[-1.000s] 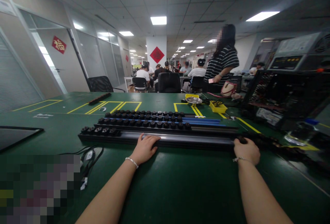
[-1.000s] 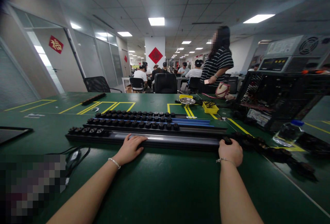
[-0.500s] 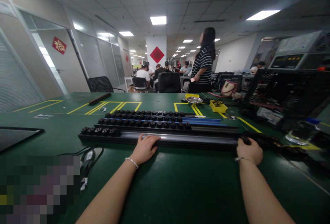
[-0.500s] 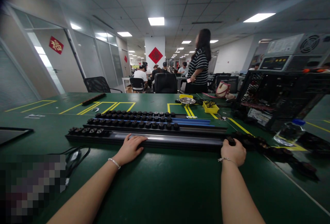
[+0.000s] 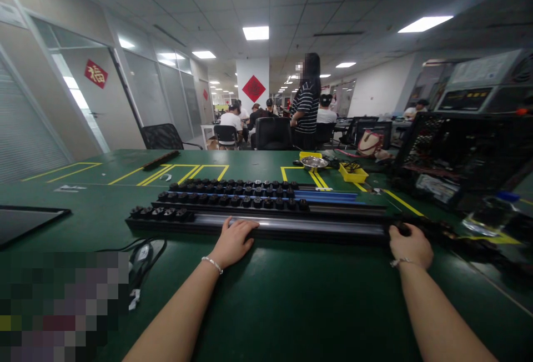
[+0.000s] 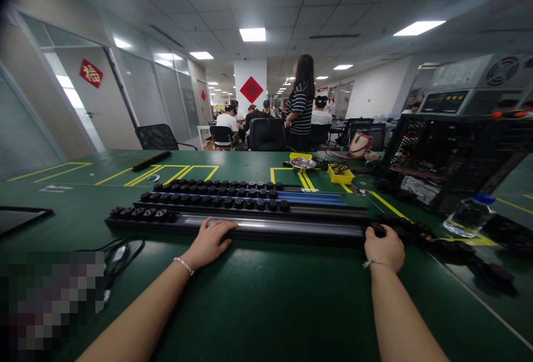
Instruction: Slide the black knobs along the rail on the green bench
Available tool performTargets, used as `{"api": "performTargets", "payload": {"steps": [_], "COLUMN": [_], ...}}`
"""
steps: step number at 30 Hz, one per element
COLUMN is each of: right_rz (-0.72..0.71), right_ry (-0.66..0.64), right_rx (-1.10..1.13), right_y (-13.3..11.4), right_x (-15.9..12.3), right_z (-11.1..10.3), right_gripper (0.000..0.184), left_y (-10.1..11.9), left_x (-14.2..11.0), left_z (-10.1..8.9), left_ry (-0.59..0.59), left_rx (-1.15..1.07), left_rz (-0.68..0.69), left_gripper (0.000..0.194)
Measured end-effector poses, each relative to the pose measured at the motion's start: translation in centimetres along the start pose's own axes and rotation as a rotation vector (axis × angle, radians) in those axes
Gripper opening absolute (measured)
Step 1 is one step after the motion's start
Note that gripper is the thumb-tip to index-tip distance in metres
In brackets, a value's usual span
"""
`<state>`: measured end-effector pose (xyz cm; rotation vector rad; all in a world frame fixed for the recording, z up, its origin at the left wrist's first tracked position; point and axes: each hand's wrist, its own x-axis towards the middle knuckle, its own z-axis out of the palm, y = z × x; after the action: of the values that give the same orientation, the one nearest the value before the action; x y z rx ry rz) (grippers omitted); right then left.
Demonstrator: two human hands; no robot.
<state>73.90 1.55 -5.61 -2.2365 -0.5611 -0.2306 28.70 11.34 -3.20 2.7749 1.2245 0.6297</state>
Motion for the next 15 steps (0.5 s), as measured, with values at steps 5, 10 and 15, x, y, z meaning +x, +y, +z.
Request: {"api": "performTargets", "payload": {"steps": [5,10,15], "right_rz": [0.042,0.080,0.187], "right_ry": [0.027,-0.008,-0.035], "right_rx": [0.016,0.032,0.036], "right_y": [-0.2,-1.0,0.7], "right_x": [-0.1,-0.4,1.1], "right_z": [0.0,-0.8,-2.5], "right_gripper": [0.053,0.055,0.058], "left_y": [0.0,-0.3,-0.4], "left_x": [0.0,0.0,0.1], "left_z": [0.0,0.1,0.2], "left_ry": [0.003,0.006,0.007], "left_rx": [-0.007,0.005,0.012], "left_rz": [0.009,0.012,0.014], "left_gripper": [0.041,0.040,0.042]}}
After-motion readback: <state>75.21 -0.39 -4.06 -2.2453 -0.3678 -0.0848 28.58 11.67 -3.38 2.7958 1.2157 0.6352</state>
